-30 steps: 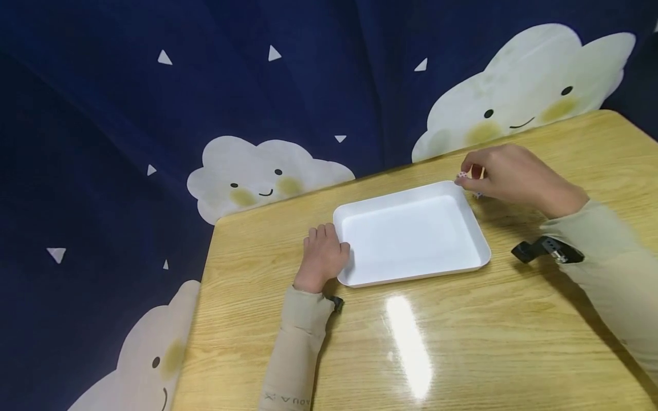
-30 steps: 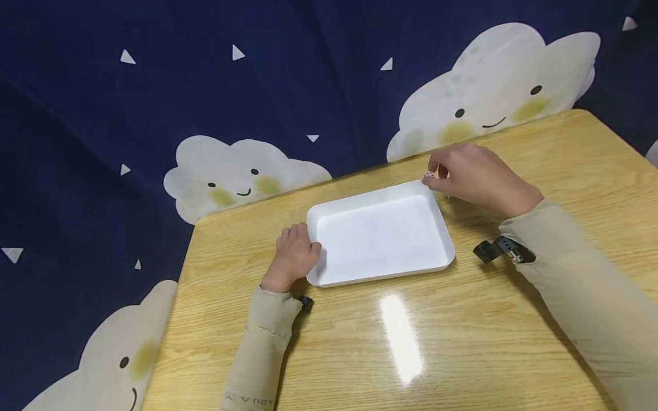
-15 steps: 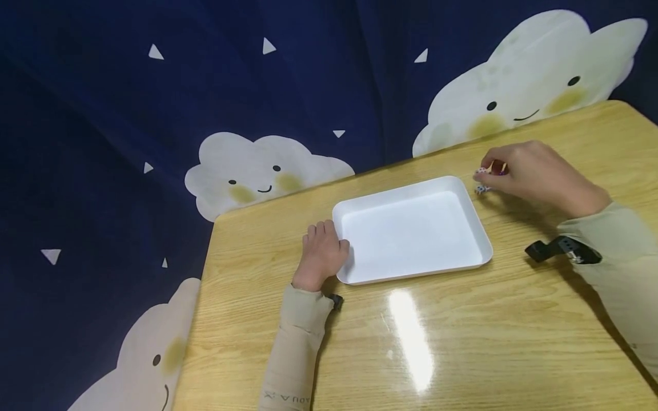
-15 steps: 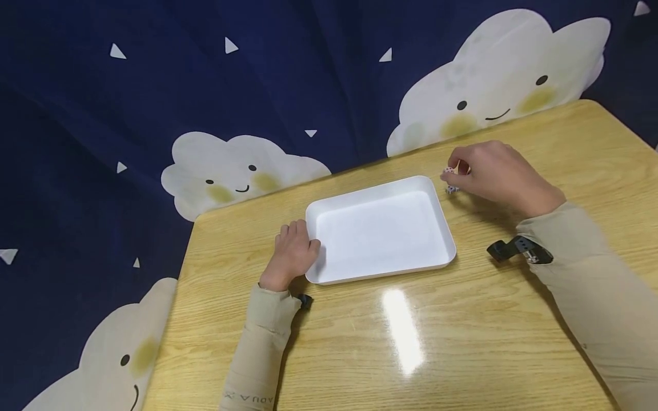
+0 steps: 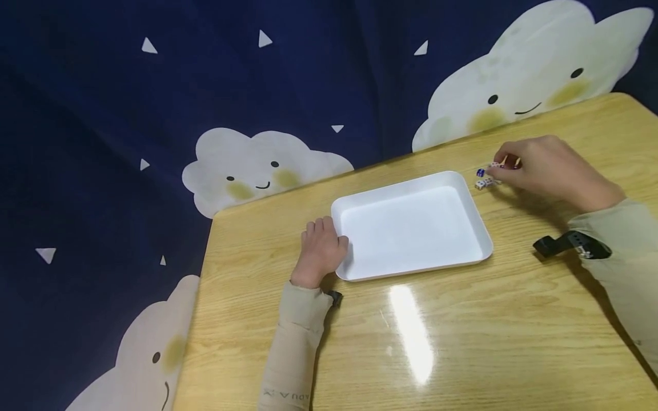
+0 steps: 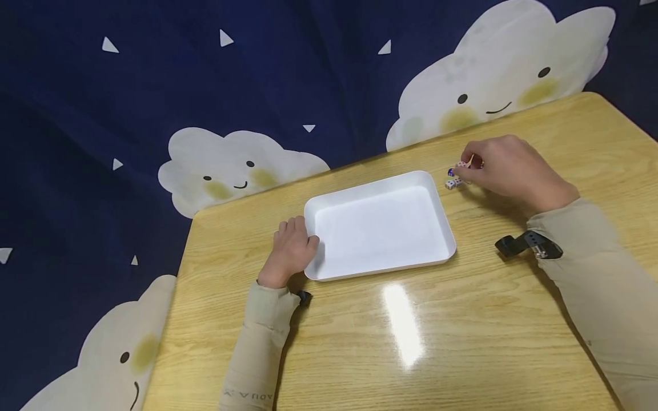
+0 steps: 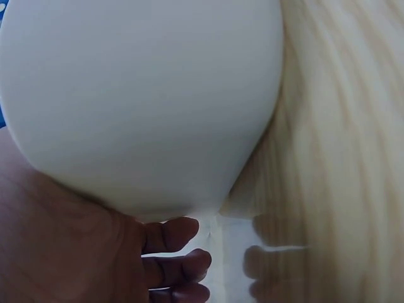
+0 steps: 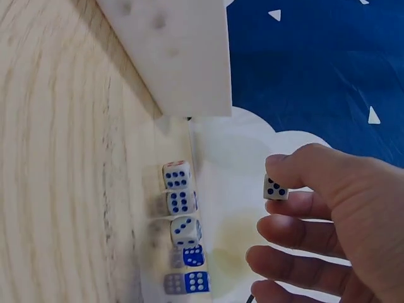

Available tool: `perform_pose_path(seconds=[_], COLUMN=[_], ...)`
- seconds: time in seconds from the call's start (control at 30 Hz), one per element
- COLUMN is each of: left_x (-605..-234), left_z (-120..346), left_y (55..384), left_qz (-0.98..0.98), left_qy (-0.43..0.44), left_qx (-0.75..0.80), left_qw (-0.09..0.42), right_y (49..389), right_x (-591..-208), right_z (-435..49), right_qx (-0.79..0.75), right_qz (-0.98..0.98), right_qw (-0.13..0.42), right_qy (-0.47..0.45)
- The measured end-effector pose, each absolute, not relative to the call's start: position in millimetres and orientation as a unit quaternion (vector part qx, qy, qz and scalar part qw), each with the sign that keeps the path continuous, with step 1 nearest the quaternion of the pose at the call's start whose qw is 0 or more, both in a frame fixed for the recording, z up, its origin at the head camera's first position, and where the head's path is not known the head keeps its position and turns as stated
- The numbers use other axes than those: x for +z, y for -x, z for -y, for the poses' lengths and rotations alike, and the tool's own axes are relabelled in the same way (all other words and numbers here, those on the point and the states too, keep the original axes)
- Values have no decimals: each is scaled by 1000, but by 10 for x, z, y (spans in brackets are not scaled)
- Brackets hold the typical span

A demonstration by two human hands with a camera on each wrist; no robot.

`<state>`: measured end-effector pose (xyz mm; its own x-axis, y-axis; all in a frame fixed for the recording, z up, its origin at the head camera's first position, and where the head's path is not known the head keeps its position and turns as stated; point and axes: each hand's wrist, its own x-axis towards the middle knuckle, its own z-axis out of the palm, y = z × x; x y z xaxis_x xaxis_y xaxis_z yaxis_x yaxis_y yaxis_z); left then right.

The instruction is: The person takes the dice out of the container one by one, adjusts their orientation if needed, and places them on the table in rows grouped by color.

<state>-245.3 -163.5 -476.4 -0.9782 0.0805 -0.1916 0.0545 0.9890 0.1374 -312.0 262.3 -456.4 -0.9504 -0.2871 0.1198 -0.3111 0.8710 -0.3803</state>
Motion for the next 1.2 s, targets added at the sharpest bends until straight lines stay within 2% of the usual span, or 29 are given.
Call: perform_pose_path(seconds=[0.33,0.73,1.2], left_x=[-4747,-4742,-4746], left_z=[1630,1624,1618], left_y=[2455,2452,2446], left_qz=[-992,-992,-992], left_qy=[-37,-44,-43], left_qx=[67,69,74], left_qw=[96,93,94], right_y=[3143,3155,3167], right_x=[-4624,-4691,-4782], right_z=[-2715,-2835,-2900], right_qx=[198,183,181], right_qz=[971,975,973], right_qw=[0,-7,-34], right_qy=[-131,-122,-138])
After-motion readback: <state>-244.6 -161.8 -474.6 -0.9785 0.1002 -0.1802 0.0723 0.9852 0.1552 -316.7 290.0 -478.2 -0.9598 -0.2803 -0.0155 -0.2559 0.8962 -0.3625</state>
